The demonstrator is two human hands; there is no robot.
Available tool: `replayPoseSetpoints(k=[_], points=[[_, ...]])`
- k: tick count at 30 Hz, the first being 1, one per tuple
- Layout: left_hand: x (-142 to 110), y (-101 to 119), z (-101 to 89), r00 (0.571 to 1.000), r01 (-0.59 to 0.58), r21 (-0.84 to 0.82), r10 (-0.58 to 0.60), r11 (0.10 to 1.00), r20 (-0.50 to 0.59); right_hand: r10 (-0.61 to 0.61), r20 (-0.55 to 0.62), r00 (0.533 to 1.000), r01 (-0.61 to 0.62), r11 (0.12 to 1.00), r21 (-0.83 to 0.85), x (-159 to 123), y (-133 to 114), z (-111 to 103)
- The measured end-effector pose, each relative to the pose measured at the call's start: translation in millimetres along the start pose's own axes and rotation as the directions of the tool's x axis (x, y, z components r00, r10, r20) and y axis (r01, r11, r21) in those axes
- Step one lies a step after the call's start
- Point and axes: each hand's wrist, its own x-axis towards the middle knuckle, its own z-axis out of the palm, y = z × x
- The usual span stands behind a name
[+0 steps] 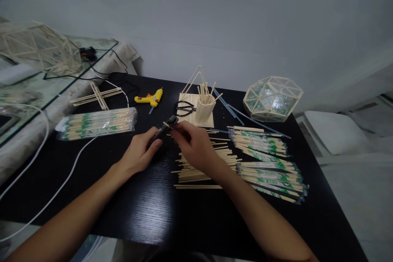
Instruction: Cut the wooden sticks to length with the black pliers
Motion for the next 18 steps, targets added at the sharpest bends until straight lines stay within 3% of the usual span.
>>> replayPoseSetpoints(k=[4,7,13,18], points=[[-1,3,2.0,0.999,0.021,0.007,-0.021,1.0,-0.03,-0.186,-0.086,0.979,0.162,0.959,-0.231,-5,9,8],[-1,4,2.2,1.0,0.02,-0.008,-0.02,1.0,-0.023,-0.22,-0.077,0.972,0.191,0.941,-0.279,-6,13,9],[-2,3,0.6,1.0,-0.015,-0.045,0.015,0.999,0.005,-0.068,0.024,0.997,0.07,0.996,-0.064,-1,4,0],[-1,3,-3.3,0.998,-0.062,-0.073,0.064,0.995,0.017,0.049,0.125,0.991,-0.069,0.985,0.158,1,3,-3]])
